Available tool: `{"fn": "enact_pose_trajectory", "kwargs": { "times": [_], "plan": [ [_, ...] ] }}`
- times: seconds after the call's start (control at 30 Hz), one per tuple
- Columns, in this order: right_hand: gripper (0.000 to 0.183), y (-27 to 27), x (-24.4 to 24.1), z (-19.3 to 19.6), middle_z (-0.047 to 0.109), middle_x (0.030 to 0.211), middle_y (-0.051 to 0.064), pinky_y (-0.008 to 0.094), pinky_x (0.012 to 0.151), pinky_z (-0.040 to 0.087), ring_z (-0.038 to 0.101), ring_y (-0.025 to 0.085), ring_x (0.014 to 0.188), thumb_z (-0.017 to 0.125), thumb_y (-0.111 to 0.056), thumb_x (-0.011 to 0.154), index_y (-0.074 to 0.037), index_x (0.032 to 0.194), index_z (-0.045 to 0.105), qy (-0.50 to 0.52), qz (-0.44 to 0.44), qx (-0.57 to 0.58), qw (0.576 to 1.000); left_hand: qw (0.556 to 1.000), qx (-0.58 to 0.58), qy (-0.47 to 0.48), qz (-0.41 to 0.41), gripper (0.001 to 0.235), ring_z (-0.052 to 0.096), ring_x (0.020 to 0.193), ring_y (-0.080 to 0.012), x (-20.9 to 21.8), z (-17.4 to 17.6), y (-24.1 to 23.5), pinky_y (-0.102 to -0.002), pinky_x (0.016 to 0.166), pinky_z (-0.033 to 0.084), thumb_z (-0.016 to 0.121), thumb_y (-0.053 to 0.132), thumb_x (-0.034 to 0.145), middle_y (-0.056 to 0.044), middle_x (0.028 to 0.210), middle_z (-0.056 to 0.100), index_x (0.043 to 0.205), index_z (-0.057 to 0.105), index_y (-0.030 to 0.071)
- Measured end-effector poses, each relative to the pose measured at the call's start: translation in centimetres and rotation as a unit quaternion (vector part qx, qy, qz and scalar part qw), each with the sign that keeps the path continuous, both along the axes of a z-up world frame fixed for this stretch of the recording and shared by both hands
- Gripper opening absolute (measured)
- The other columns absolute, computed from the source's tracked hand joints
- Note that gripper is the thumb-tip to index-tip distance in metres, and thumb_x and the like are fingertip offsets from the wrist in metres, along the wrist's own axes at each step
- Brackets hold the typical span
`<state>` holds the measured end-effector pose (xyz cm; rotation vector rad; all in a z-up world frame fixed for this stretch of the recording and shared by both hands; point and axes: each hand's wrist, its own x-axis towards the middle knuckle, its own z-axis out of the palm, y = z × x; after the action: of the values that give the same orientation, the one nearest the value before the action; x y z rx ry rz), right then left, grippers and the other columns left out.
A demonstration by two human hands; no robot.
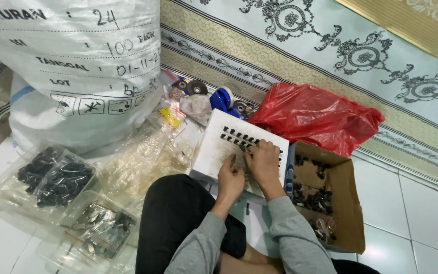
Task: The person sits on the floor and repeatedly picks small black components from a cardboard box, briefly handles them, and places them into a white tray with rows of slots. The person also handles a small plastic bag near the end of the clip.
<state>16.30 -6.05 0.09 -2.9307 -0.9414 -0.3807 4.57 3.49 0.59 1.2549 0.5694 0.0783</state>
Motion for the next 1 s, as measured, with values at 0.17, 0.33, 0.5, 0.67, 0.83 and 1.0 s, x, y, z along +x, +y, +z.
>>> {"fn": "enact_pose_trajectory", "kwargs": {
  "times": [0.17,0.33,0.5,0.67,0.83,1.0],
  "plan": [
    [0.017,1.0,0.7,-1.4,0.06,0.081,0.005,0.044,0.09,0.042,0.061,0.027,0.088,0.078,-0.034,0.082,-0.017,0.084,0.079,-0.026,0.005,-0.013,1.0,0.998,-0.03,-0.007,0.046,0.058,0.074,0.085,-0.025,0.7,-1.9,0.0,-0.034,0.067,0.066,0.053,0.003,0.095,-0.026,0.113,0.067,0.152,0.043,-0.003],
    [0.014,0.9,0.7,-1.7,0.059,0.079,0.003,0.045,0.09,0.042,0.061,0.026,0.086,0.078,-0.031,0.081,-0.018,0.085,0.079,-0.041,0.007,-0.017,0.999,0.996,-0.064,-0.01,0.055,0.054,0.073,0.085,-0.0241,0.6,-1.8,-0.1,-0.034,0.065,0.067,0.054,0.004,0.096,-0.027,0.116,0.066,0.149,0.046,-0.004],
    [0.013,0.6,-2.5,1.8,0.059,0.078,0.002,0.04,0.087,0.044,0.065,0.025,0.086,0.077,-0.031,0.087,-0.021,0.094,0.08,0.068,-0.03,0.124,0.99,0.992,-0.053,-0.025,0.112,0.044,0.075,0.091,-0.0295,1.2,-2.6,0.0,-0.04,0.067,0.066,0.06,0.012,0.099,-0.029,0.114,0.068,0.14,0.058,-0.004],
    [0.015,-0.5,-5.9,2.0,0.067,0.083,0.011,0.038,0.085,0.051,0.069,0.03,0.087,0.076,-0.025,0.091,-0.013,0.099,0.081,0.153,-0.038,0.256,0.954,0.994,-0.032,-0.035,0.096,0.032,0.074,0.104,-0.0322,2.2,-5.5,-0.9,-0.041,0.08,0.063,0.07,0.021,0.098,-0.026,0.117,0.073,0.125,0.073,0.003],
    [0.022,-1.6,-6.8,4.0,0.071,0.095,0.017,0.043,0.089,0.052,0.07,0.035,0.096,0.072,-0.026,0.094,-0.009,0.106,0.08,0.232,-0.053,0.323,0.916,0.997,0.013,-0.032,0.063,0.026,0.074,0.103,-0.0341,0.5,-1.6,-0.3,-0.041,0.079,0.062,0.07,0.016,0.097,-0.025,0.111,0.075,0.117,0.077,0.001],
    [0.014,-3.4,-5.2,2.5,0.071,0.092,0.013,0.04,0.085,0.053,0.07,0.029,0.094,0.077,-0.016,0.091,-0.01,0.102,0.081,0.246,-0.028,0.299,0.922,0.996,0.063,-0.053,0.03,0.025,0.072,0.108,-0.0377,0.7,-2.7,-1.0,-0.043,0.082,0.062,0.067,0.011,0.098,-0.025,0.113,0.075,0.119,0.077,0.003]
  ]
}}
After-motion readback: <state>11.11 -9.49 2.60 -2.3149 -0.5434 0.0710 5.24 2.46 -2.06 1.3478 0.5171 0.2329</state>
